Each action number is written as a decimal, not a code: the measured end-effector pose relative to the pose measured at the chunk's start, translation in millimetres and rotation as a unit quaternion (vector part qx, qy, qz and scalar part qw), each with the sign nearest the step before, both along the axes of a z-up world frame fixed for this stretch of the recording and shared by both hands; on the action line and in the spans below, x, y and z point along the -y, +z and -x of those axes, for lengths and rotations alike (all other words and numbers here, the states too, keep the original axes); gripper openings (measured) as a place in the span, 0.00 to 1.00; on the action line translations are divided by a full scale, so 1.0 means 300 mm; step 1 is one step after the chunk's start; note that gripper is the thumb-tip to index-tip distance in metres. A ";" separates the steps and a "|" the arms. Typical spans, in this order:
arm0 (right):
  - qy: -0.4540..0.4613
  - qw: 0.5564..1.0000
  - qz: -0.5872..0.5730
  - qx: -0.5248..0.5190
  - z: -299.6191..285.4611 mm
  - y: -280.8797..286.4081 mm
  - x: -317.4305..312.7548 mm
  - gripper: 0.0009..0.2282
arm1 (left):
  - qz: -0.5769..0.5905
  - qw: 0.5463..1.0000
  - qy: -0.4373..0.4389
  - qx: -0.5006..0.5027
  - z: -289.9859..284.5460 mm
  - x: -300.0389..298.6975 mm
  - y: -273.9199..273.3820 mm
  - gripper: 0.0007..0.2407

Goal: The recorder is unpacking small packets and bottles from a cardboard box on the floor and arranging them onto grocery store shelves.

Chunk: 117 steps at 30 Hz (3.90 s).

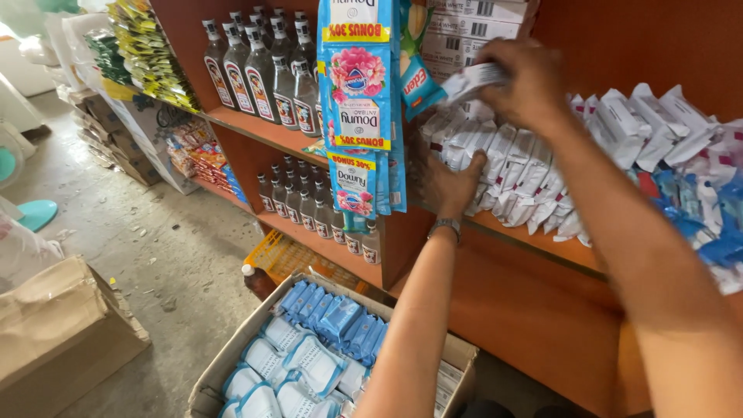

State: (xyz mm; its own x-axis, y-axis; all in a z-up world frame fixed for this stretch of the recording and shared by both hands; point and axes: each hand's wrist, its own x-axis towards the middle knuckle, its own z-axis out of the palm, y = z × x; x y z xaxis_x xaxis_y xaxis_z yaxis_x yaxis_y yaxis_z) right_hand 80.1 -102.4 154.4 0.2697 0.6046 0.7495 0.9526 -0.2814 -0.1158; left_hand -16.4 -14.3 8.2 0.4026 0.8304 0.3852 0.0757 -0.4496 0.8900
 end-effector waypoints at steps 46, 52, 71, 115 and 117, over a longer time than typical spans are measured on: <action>0.004 0.992 0.112 0.061 0.080 -0.115 0.129 0.18 | -0.145 0.988 0.048 0.000 -0.009 -0.059 -0.066 0.50; -0.060 0.995 0.011 0.078 -0.037 -0.084 0.564 0.14 | -0.109 0.993 0.037 -0.001 -0.001 0.003 -0.031 0.47; -0.150 0.938 -0.101 -0.297 -0.333 -0.137 0.801 0.22 | -0.395 0.908 -0.139 -0.031 -0.280 0.672 0.264 0.31; -0.565 0.812 0.070 0.133 -0.700 -0.358 1.131 0.11 | -0.434 0.895 -0.092 0.038 -0.285 0.664 0.171 0.19; -0.555 0.821 0.021 0.134 -0.685 -0.362 1.109 0.15 | -0.435 0.895 -0.089 0.042 -0.288 0.656 0.174 0.18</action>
